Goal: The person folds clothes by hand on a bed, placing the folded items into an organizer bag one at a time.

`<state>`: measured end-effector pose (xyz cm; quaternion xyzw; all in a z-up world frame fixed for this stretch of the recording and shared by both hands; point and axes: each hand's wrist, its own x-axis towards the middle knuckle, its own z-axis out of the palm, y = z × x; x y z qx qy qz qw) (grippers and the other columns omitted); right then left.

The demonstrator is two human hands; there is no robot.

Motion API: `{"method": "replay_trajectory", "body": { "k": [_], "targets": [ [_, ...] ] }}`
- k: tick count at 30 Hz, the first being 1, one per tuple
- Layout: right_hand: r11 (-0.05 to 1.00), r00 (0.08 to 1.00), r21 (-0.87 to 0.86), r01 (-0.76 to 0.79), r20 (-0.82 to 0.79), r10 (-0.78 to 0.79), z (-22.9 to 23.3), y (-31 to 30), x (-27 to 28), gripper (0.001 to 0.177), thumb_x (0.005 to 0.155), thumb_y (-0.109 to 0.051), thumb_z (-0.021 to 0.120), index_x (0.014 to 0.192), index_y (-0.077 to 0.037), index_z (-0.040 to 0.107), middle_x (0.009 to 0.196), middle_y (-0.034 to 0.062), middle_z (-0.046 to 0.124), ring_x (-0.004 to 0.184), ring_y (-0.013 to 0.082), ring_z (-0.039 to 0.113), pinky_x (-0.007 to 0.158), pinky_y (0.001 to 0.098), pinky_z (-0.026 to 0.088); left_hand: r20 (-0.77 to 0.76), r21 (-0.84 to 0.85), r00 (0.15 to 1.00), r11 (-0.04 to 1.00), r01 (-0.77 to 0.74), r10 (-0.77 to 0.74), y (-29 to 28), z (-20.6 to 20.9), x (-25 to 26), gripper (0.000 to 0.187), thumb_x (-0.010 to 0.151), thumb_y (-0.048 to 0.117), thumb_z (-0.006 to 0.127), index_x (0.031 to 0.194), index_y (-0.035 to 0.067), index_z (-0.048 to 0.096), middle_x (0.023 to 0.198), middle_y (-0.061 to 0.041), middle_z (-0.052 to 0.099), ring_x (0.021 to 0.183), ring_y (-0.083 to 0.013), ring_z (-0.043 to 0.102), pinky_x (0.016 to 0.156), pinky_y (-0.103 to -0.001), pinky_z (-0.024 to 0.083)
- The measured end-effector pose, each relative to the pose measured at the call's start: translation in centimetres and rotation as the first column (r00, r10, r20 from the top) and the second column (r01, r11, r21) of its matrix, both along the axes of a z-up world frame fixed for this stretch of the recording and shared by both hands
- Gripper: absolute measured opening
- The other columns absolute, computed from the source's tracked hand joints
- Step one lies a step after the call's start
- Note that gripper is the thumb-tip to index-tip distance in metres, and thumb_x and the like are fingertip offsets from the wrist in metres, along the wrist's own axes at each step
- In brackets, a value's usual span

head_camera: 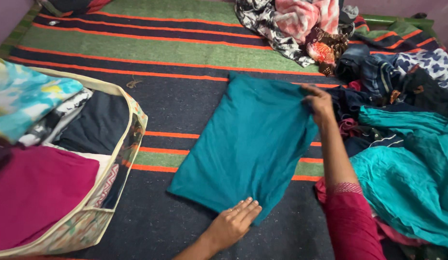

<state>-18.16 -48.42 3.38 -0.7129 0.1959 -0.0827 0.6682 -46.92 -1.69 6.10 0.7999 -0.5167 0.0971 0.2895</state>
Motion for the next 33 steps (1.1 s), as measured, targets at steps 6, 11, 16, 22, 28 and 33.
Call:
{"method": "replay_trajectory", "body": {
  "k": [6,11,16,22,28,33],
  "targets": [
    [0.884,0.983,-0.455,0.106,0.182,-0.024,-2.3,-2.3,-3.0,0.054,0.074,0.007,0.063,0.124,-0.009,0.077,0.116,0.0081,0.076,0.103,0.0209,0.07,0.089,0.0335,0.054,0.199,0.103,0.98,0.995,-0.006,-0.015,-1.8,-0.5,-1.1,0.051,0.094,0.017,0.067,0.141,0.0,0.06,0.144,-0.017,0.063,0.139,-0.0306,0.059,0.119,-0.041,0.045],
    [0.317,0.912,-0.896,0.31,0.187,-0.364,-1.6,2.8,-5.8,0.081,0.073,-0.035,0.093,0.135,0.002,0.058,0.12,0.0275,0.068,0.105,0.0523,0.062,0.078,0.0593,0.051,-0.004,0.056,1.0,0.998,0.003,-0.003,-1.9,0.7,-1.6,0.066,0.087,0.028,0.071,0.143,0.0,0.05,0.145,-0.024,0.054,0.136,-0.0413,0.05,0.113,-0.057,0.034],
    [0.64,0.731,-0.767,0.038,-0.415,-0.541,1.4,6.0,-7.2,0.1,0.075,-0.062,0.085,0.138,0.007,0.051,0.132,0.0292,0.063,0.118,0.0446,0.065,0.095,0.0554,0.056,0.125,0.287,0.978,0.937,-0.199,0.17,-2.5,0.6,-1.9,0.085,0.081,0.017,0.071,0.158,0.003,0.037,0.147,-0.028,0.049,0.136,-0.0408,0.05,0.112,-0.051,0.038],
    [0.958,0.833,-0.206,0.2,-0.479,-0.277,0.2,3.6,-7.8,0.072,0.083,-0.036,0.081,0.137,0.0,0.05,0.125,0.0174,0.06,0.109,0.0351,0.062,0.091,0.06,0.053,0.088,0.044,0.959,0.96,-0.275,0.271,-3.1,1.0,0.1,0.073,0.085,0.003,0.067,0.154,0.011,0.046,0.123,-0.02,0.068,0.11,-0.0339,0.069,0.096,-0.042,0.055],
    [0.647,0.986,0.748,0.148,-0.164,-0.037,-1.2,0.4,-11.6,0.028,0.094,-0.021,0.069,0.117,-0.005,0.065,0.11,0.0088,0.074,0.1,0.0253,0.071,0.093,0.0405,0.059,-0.637,0.142,0.677,0.919,-0.368,0.369,2.8,12.3,3.5,0.061,0.073,-0.004,0.063,0.13,0.018,0.059,0.084,-0.019,0.067,0.081,-0.0344,0.07,0.071,-0.046,0.053],
    [0.524,0.975,0.851,0.024,0.097,-0.202,5.2,3.1,-18.6,0.014,0.094,-0.011,0.067,0.106,-0.005,0.064,0.102,0.0063,0.071,0.095,0.0219,0.071,0.095,0.0395,0.06,-0.66,-0.446,0.727,0.878,-0.172,-0.192,9.5,19.2,6.0,0.05,0.07,-0.009,0.057,0.118,0.005,0.058,0.101,-0.003,0.062,0.1,-0.0109,0.059,0.09,-0.027,0.05]
  ]
}}
